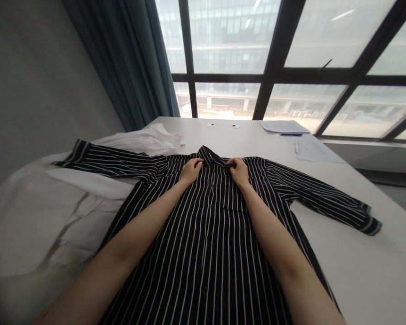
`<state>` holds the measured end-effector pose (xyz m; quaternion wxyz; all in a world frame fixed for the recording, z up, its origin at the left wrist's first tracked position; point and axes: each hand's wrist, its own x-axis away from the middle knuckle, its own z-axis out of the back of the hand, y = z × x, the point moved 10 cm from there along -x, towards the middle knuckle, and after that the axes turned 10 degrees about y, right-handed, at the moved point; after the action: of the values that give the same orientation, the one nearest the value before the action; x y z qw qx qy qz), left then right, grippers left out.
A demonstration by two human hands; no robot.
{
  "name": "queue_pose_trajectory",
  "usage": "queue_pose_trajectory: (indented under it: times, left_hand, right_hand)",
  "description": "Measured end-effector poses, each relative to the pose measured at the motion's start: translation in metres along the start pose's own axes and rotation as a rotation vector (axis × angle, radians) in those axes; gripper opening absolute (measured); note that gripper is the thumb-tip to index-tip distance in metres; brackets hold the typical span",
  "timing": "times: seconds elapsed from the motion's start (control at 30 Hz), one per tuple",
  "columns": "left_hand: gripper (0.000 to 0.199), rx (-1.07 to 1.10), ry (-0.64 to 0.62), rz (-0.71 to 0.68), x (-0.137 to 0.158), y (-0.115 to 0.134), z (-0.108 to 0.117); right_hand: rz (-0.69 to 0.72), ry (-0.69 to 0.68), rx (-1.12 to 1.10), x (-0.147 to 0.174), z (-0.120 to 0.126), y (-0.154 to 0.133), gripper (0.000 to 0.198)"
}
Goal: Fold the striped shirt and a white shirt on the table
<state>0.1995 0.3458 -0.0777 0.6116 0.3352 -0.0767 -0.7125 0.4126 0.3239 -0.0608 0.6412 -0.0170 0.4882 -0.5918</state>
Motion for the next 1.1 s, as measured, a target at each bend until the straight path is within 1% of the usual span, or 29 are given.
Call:
queue_pose_trajectory:
  times: [0.07,0.17,0.3,0.4,0.6,0.83,0.97,1.1]
  left_hand:
    - [0.042,0.05,0.057,0.062,-0.007,-0.008,0.005]
    - [0.048,0.114,0.108,0.153,-0.022,-0.018,0.005]
    - [0.056,0.197,0.12,0.248,-0.042,-0.025,-0.002]
    - [0.063,0.262,0.099,0.302,-0.05,-0.027,-0.011]
    - [0.07,0.398,0.035,0.405,-0.045,-0.03,-0.028]
    - [0.076,0.53,-0.043,0.541,-0.038,-0.027,-0.033]
    - [0.08,0.58,-0.091,0.576,-0.033,-0.024,-0.037]
    - [0.081,0.606,-0.095,0.608,-0.031,-0.024,-0.039]
  right_hand:
    - [0.019,-0.01,-0.01,0.003,-0.002,0.0,0.023]
    - [0.041,-0.016,-0.017,0.005,-0.002,-0.002,0.02]
    - [0.069,-0.011,-0.03,0.007,0.0,-0.009,0.016]
    - [0.086,0.001,-0.042,0.008,0.002,-0.013,0.014]
    - [0.112,0.023,-0.047,0.009,0.007,-0.017,0.017]
    - [0.154,0.033,-0.036,0.01,0.011,-0.025,0.035]
    - [0.196,0.044,-0.079,0.012,0.014,-0.032,0.036]
    - [0.22,0.083,-0.127,0.012,0.02,-0.034,0.036]
